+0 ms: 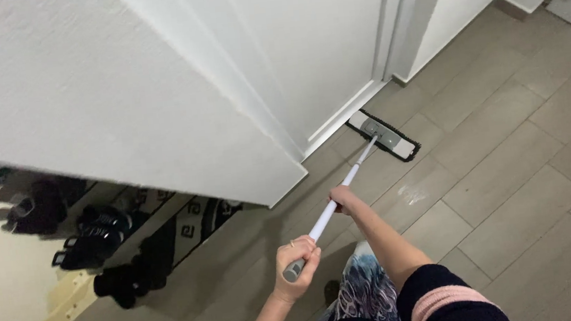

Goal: The person mopping the floor, they open the door and mop the floor in front of the door and in the hallway using a mop.

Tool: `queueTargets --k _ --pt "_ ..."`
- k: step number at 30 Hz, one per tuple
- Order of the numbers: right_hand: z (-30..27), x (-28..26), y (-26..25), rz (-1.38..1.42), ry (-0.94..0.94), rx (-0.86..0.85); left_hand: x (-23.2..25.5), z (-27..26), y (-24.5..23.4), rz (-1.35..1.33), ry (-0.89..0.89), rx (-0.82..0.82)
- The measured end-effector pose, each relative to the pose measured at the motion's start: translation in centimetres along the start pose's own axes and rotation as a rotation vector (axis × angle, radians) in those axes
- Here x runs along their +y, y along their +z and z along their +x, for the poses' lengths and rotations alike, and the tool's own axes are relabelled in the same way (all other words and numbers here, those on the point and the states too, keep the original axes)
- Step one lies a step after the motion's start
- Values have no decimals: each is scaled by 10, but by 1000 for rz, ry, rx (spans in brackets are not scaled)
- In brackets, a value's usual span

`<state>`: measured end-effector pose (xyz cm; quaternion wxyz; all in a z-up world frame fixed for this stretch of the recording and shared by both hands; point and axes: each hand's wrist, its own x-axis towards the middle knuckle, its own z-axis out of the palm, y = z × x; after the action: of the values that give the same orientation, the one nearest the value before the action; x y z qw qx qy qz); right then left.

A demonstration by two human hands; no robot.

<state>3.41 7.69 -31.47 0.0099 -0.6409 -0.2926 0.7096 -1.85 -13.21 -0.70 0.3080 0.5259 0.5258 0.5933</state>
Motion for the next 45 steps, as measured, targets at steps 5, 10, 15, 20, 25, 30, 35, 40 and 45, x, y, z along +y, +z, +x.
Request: queueTargets --k 5,10,15,20,25,30,35,40,45 --pt "-63 35 56 -33 28 -29 23 -63 -42 44 -12 59" --pt "-60 73 118 -191 45 -43 35 -115 -82 126 2 178" --pt "-65 98 160 -1153 -327 -312 56 -150 -113 173 -102 316" --pt "-82 107 194 -453 179 -184 62 -169 -133 219 -144 405" --pt "-37 121 218 -1674 -372 -402 58 -167 -145 296 -182 563" --pt "-65 96 206 -1265 15 -253 56 -145 -136 -96 -350 817" --pt "2 104 169 -1339 89 -253 19 -140 -107 -113 -373 842" --pt "-17 83 79 -1118 -119 -126 -11 -110 -45 -138 -465 846" --pt "-52 26 -10 -28 -37 139 -51 -47 25 -152 -514 816"
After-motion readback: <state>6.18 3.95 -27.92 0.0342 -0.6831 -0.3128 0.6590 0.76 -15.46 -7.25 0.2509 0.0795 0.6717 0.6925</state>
